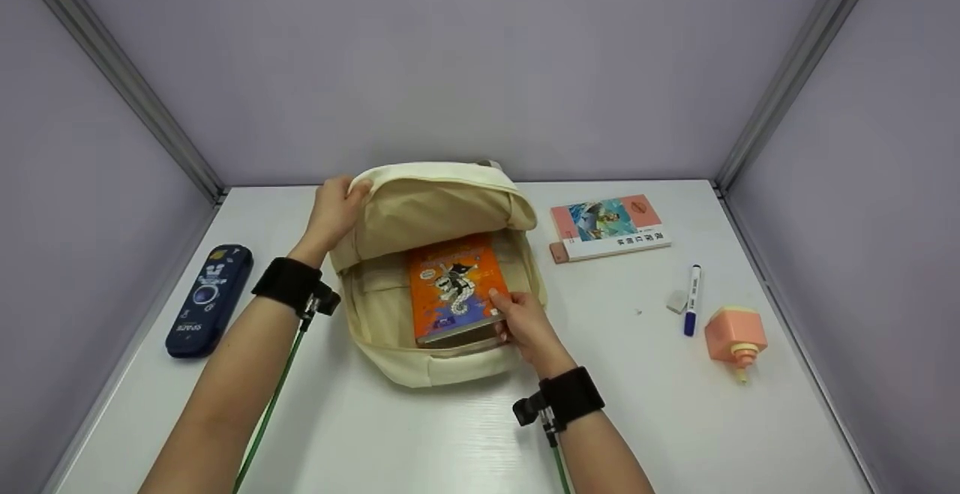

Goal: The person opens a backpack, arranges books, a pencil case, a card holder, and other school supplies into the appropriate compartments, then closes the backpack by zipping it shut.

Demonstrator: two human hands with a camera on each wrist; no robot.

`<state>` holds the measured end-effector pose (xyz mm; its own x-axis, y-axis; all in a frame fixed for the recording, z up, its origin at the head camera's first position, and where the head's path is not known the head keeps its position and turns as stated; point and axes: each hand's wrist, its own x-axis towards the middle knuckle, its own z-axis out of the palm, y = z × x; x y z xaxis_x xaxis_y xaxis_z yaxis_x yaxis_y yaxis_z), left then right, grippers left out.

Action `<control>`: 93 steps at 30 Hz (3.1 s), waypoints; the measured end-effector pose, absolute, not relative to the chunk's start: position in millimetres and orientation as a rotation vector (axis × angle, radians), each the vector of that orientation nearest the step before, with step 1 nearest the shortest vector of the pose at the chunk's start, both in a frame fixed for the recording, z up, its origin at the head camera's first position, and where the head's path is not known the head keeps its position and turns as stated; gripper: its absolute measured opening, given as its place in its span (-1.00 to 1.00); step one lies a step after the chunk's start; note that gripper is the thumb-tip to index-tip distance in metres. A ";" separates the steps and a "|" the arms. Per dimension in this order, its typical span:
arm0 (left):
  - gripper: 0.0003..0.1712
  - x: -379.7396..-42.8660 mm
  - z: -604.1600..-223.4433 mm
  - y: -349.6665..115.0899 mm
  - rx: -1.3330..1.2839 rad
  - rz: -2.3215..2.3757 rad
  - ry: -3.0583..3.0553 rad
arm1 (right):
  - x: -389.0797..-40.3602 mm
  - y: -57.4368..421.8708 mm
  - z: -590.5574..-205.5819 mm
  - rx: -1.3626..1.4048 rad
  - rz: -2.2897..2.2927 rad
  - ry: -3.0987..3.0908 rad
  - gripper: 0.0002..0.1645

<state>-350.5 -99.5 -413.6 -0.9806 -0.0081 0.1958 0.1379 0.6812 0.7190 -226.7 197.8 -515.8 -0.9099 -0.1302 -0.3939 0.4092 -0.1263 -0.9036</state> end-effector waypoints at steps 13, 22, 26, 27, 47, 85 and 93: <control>-0.61 -348.8 -410.9 -101.2 -0.152 -1.242 -2.692 | -243.5 186.8 -515.3 0.330 -2.067 1.848 -0.63; -0.60 -347.6 -410.3 -100.4 -0.199 -1.219 -2.688 | -256.9 169.4 -515.7 0.404 -2.128 1.933 -0.59; -0.58 -347.2 -410.7 -101.1 -0.215 -1.232 -2.685 | -260.4 160.6 -517.1 0.402 -2.172 1.965 -0.51; -0.58 -347.4 -411.0 -101.4 -0.219 -1.239 -2.683 | -261.2 158.9 -517.6 0.397 -2.183 1.965 -0.48; -0.62 -350.3 -414.2 -103.1 -0.169 -1.259 -2.684 | -256.3 185.7 -512.1 -0.028 -1.788 2.292 -0.54; -0.62 -348.5 -418.1 -96.2 -0.157 -1.263 -2.725 | -296.3 289.3 -549.7 0.100 -0.523 2.845 -0.62; -0.60 -348.9 -418.5 -96.4 -0.175 -1.276 -2.716 | -283.3 305.8 -544.0 0.107 -0.386 2.908 -0.62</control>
